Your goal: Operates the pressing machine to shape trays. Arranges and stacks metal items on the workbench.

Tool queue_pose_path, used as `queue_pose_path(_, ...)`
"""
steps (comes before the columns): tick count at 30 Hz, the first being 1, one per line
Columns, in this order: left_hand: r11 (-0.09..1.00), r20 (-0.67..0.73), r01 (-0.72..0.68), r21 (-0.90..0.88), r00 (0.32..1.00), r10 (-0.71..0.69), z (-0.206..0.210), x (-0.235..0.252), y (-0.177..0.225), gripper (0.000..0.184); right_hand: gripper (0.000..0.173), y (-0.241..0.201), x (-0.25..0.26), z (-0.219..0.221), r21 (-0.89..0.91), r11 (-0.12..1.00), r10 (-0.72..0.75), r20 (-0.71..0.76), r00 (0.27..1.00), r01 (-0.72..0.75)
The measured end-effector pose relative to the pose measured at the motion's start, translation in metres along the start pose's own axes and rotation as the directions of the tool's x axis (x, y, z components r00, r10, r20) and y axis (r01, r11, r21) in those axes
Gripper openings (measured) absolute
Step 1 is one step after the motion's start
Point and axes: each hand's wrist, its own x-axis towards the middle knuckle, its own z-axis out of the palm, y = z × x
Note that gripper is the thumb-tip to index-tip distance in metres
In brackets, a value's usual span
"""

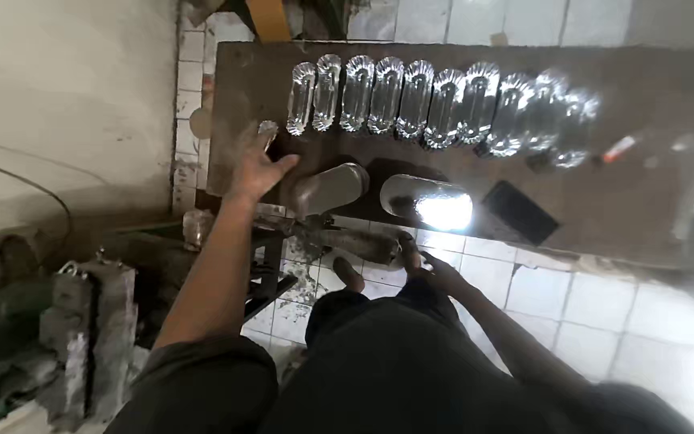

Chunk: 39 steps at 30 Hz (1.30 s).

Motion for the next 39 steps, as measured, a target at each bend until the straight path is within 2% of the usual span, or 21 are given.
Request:
queue_pose_path(3, 0.935, 0.116, -0.341, 0.097, 0.937, 0.330, 0.024, -0.038, 0.045, 0.067, 0.063, 0.054, -0.052, -0.024, -0.129, 0.958, 0.269, 0.097, 0.958, -0.255)
queue_pose_path(5, 0.892, 0.243, -0.398, 0.216, 0.906, 0.345, 0.053, -0.050, 0.049, 0.070, 0.064, 0.072, -0.071, -0.033, -0.283, 0.886, 0.411, 0.116, 0.904, -0.367)
queue_pose_path(7, 0.878, 0.258, -0.436, 0.199, 0.887, 0.382, 0.084, -0.054, 0.026, 0.058, 0.062, 0.081, -0.083, -0.034, -0.369, 0.839, 0.472, 0.131, 0.872, -0.399)
queue_pose_path(10, 0.830, 0.154, -0.557, 0.022, 0.822, 0.548, 0.097, -0.044, -0.012, 0.042, 0.056, 0.063, -0.082, -0.038, -0.324, 0.862, 0.452, 0.137, 0.882, -0.391)
queue_pose_path(12, 0.804, 0.134, -0.550, -0.225, 0.800, 0.585, 0.082, -0.034, -0.024, 0.033, 0.051, 0.039, -0.076, -0.038, -0.268, 0.892, 0.406, 0.121, 0.906, -0.364)
queue_pose_path(14, 0.769, 0.137, -0.433, -0.470, 0.825, 0.548, 0.069, -0.030, -0.030, 0.022, 0.048, 0.002, -0.075, -0.042, -0.168, 0.928, 0.349, 0.079, 0.934, -0.333)
queue_pose_path(17, 0.702, 0.106, -0.360, -0.614, 0.844, 0.525, 0.069, -0.021, -0.038, 0.013, 0.041, -0.066, -0.084, -0.057, -0.051, 0.977, 0.206, -0.045, 0.978, -0.208)
queue_pose_path(20, 0.691, 0.082, -0.372, -0.619, 0.845, 0.528, 0.075, -0.017, -0.045, 0.014, 0.030, -0.122, -0.085, -0.071, -0.148, 0.983, -0.145, -0.267, 0.953, 0.108)
queue_pose_path(23, 0.680, 0.024, -0.450, -0.579, 0.824, 0.566, 0.081, -0.018, -0.047, 0.018, 0.020, -0.162, -0.061, -0.082, -0.566, 0.785, -0.533, -0.410, 0.740, 0.253)
queue_pose_path(24, 0.676, 0.002, -0.487, -0.552, 0.811, 0.585, 0.082, -0.018, -0.048, 0.020, 0.024, -0.173, -0.047, -0.086, -0.660, 0.719, -0.585, -0.405, 0.703, 0.218)
queue_pose_path(25, 0.670, -0.018, -0.525, -0.525, 0.793, 0.608, 0.084, -0.019, -0.047, 0.021, 0.034, -0.180, -0.034, -0.091, -0.718, 0.675, -0.585, -0.381, 0.716, 0.169)
queue_pose_path(27, 0.703, -0.006, -0.567, -0.429, 0.781, 0.625, 0.084, -0.027, -0.042, 0.025, 0.050, -0.189, -0.014, -0.103, -0.722, 0.674, -0.499, -0.292, 0.816, 0.154)
queue_pose_path(28, 0.748, 0.004, -0.551, -0.370, 0.804, 0.594, 0.079, -0.035, -0.036, 0.029, 0.050, -0.188, -0.005, -0.113, -0.693, 0.688, -0.508, -0.247, 0.825, 0.215)
queue_pose_path(30, 0.893, -0.013, -0.364, -0.265, 0.927, 0.374, 0.057, -0.069, -0.018, 0.037, 0.043, -0.181, 0.006, -0.138, -0.557, 0.724, -0.561, -0.130, 0.818, 0.407)
queue_pose_path(31, 0.919, -0.109, -0.244, -0.309, 0.969, 0.220, 0.047, -0.093, -0.010, 0.038, 0.041, -0.178, 0.009, -0.150, -0.437, 0.752, -0.577, -0.074, 0.813, 0.494)
queue_pose_path(32, 0.873, -0.246, -0.170, -0.457, 0.967, 0.060, 0.041, -0.119, -0.005, 0.038, 0.037, -0.176, 0.010, -0.161, -0.298, 0.783, -0.579, -0.026, 0.815, 0.546)
queue_pose_path(33, 0.725, -0.345, -0.163, -0.669, 0.932, -0.109, 0.037, -0.144, 0.001, 0.033, 0.034, -0.175, 0.012, -0.172, -0.179, 0.801, -0.578, 0.018, 0.816, 0.571)
queue_pose_path(34, 0.504, -0.332, -0.167, -0.847, 0.907, -0.258, 0.033, -0.169, 0.008, 0.030, 0.033, -0.177, 0.015, -0.183, -0.117, 0.831, -0.539, 0.073, 0.839, 0.544)
queue_pose_path(36, 0.029, -0.092, -0.088, -0.996, 0.918, -0.385, 0.027, -0.224, 0.028, 0.028, 0.034, -0.184, 0.023, -0.203, -0.061, 0.886, -0.442, 0.189, 0.877, 0.460)
queue_pose_path(37, -0.109, 0.036, -0.004, -0.994, 0.929, -0.368, 0.028, -0.250, 0.036, 0.031, 0.033, -0.189, 0.025, -0.208, -0.034, 0.907, -0.403, 0.225, 0.887, 0.421)
queue_pose_path(39, -0.166, 0.200, 0.147, -0.975, 0.904, -0.379, 0.036, -0.292, 0.059, 0.039, 0.028, -0.199, 0.024, -0.211, -0.006, 0.937, -0.336, 0.272, 0.902, 0.351)
